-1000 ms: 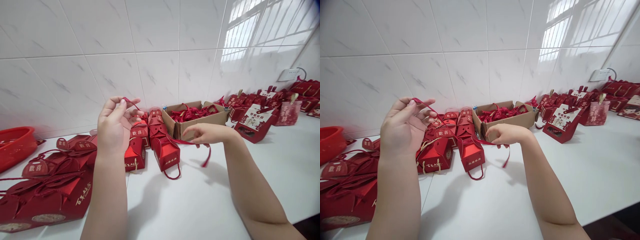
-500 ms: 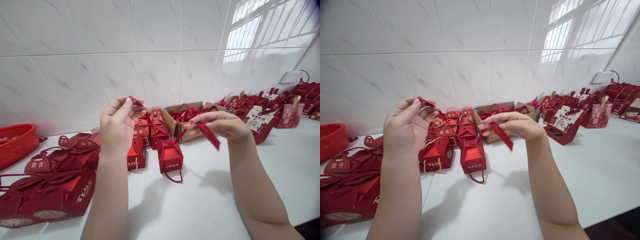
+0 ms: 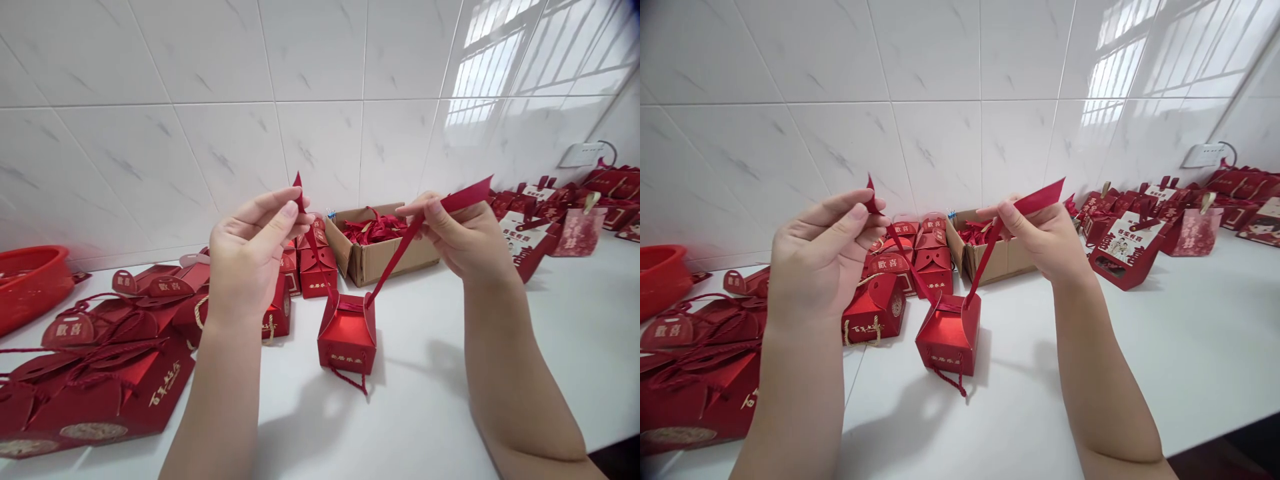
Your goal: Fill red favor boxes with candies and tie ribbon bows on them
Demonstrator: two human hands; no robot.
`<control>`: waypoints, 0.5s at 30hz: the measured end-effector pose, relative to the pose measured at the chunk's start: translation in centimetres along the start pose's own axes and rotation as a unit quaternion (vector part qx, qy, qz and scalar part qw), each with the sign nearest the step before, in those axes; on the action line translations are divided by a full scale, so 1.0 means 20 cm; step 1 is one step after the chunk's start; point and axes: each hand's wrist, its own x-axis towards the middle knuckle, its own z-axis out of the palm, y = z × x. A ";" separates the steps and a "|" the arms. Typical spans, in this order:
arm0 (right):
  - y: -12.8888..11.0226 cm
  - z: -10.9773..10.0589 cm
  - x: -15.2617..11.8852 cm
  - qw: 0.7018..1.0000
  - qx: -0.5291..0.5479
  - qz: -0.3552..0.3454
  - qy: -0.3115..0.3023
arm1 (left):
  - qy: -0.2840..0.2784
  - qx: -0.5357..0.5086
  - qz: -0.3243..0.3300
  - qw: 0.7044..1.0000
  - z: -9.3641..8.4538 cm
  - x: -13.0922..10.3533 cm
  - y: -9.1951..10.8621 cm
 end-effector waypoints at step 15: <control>-0.05 -0.04 -0.03 0.999 0.051 0.006 -0.006 | 0.019 0.045 0.005 0.999 0.00 -0.01 -0.02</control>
